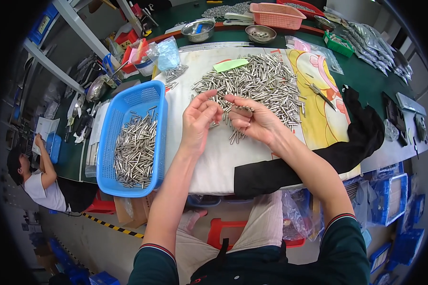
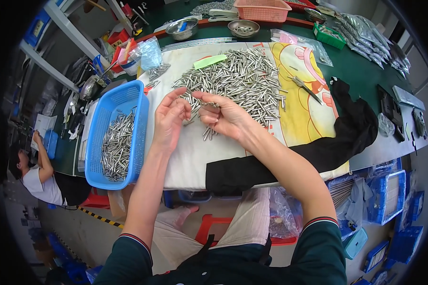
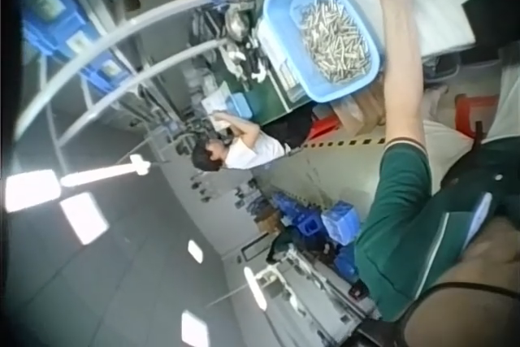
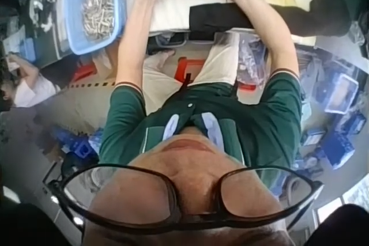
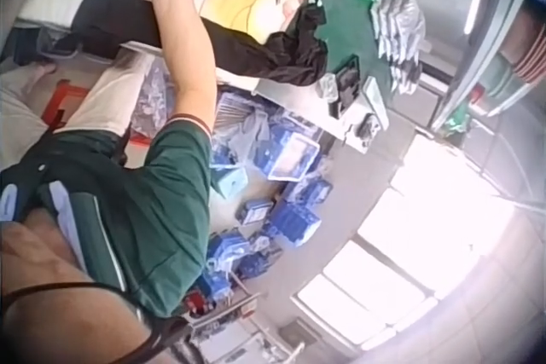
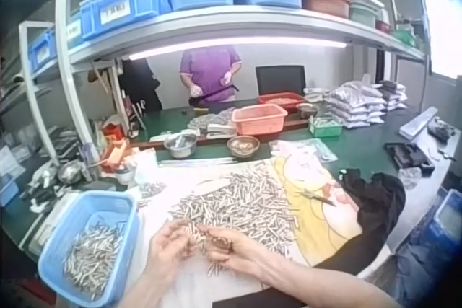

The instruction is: Inspecting and sorting small metal hardware pins at a factory workbench.

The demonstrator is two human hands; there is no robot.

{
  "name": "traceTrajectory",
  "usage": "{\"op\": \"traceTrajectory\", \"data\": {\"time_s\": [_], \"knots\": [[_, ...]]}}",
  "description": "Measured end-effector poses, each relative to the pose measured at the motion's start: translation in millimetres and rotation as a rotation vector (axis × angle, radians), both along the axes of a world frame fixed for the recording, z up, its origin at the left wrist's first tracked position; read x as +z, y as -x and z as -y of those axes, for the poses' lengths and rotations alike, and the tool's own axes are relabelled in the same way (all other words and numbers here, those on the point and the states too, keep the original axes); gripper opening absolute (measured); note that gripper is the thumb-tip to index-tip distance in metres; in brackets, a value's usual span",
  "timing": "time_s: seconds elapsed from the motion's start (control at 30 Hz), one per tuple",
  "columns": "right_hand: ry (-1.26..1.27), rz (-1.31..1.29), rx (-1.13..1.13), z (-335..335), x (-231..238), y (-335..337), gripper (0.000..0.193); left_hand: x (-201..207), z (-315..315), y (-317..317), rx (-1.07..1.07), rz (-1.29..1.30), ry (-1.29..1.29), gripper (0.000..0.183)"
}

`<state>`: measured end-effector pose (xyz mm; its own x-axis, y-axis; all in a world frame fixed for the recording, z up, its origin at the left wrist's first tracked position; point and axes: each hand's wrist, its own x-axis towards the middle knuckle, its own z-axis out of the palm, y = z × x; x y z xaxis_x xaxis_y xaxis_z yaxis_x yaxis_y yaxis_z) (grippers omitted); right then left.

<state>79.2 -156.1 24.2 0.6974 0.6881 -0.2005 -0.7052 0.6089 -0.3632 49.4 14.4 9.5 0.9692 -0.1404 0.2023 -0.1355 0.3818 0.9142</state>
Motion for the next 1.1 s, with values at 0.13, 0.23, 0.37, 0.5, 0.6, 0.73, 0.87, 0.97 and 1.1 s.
{"op": "traceTrajectory", "data": {"time_s": [0.13, 0.23, 0.37, 0.5, 0.6, 0.73, 0.87, 0.97, 1.1], "knots": [[0.011, -0.086, 0.006, -1, -2, 7, 0.027, 5, 14, 1, 0.153, 0.401, -0.360, 0.055], [0.041, -0.221, -0.034, -9, -5, 15, 0.010, 3, 10, -2, 0.002, 0.446, -0.524, 0.035], [0.033, -0.279, 0.000, -10, -13, 15, 0.021, 1, 10, -2, -0.021, 0.396, -0.543, 0.025], [0.091, -0.266, -0.007, -12, -5, 21, 0.022, 0, 8, -1, -0.011, 0.407, -0.544, 0.024], [-0.001, -0.259, 0.030, -7, -17, 16, 0.023, -2, 11, -3, -0.028, 0.381, -0.544, 0.025], [-0.015, -0.261, 0.032, -8, -17, 18, 0.023, -3, 11, -2, -0.020, 0.350, -0.522, 0.026], [0.040, -0.281, 0.003, -12, -8, 20, 0.023, -5, 10, -2, -0.025, 0.321, -0.504, 0.027], [0.075, -0.294, -0.012, -12, -7, 21, 0.021, -5, 9, -3, -0.031, 0.309, -0.509, 0.026], [-0.048, -0.252, 0.042, -7, -21, 16, 0.019, -6, 11, -4, -0.034, 0.297, -0.505, 0.026]]}}
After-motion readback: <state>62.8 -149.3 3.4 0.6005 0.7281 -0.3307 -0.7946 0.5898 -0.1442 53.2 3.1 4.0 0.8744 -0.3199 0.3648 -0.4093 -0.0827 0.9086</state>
